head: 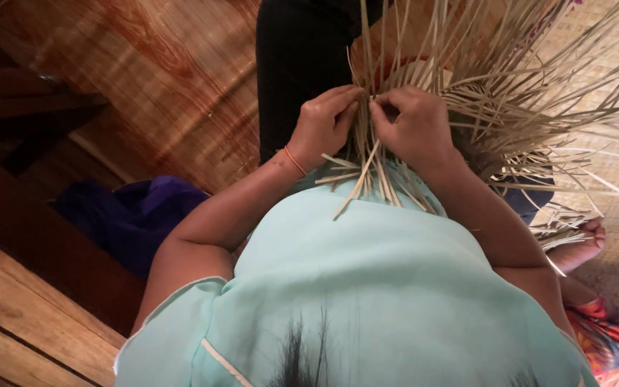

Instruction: The person is weaving thin straw-like fibers into a circular pattern to create the base of a basket or hat.

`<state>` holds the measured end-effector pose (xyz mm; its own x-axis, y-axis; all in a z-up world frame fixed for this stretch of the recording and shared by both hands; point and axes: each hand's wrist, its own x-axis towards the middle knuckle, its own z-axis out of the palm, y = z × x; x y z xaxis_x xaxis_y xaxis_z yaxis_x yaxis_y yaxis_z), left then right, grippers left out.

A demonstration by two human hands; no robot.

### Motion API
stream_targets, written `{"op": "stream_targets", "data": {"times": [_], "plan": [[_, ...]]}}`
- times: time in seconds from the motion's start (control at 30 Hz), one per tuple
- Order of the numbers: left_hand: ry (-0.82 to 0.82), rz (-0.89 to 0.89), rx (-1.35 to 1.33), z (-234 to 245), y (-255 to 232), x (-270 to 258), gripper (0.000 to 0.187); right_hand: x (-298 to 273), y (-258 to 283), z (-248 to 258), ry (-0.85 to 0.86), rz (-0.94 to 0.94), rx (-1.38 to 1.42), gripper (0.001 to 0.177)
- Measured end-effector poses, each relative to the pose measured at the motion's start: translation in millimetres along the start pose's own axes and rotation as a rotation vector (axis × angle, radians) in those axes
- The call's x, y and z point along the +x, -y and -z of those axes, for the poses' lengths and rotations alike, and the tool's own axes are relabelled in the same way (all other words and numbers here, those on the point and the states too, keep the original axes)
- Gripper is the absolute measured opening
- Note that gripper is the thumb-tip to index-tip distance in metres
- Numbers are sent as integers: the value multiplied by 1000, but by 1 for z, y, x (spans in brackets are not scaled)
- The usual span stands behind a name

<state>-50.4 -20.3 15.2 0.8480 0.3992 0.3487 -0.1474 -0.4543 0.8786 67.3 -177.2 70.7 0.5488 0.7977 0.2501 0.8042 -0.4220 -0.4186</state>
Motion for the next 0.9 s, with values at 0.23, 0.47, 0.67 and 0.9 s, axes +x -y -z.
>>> {"op": "stream_targets", "data": {"times": [0.23,0.47,0.67,0.9], "plan": [[107,211,-170,-1,2,5,24,13,7,18,203,-62,108,13],[204,452,-388,-16,27,-2,27,17,4,27,289,-41,175,13],[194,529,-486,-24,35,-4,30,20,-1,26,310,-11,43,12],[215,524,-487,-25,40,-3,29,20,-2,20,315,11,-73,14]]}}
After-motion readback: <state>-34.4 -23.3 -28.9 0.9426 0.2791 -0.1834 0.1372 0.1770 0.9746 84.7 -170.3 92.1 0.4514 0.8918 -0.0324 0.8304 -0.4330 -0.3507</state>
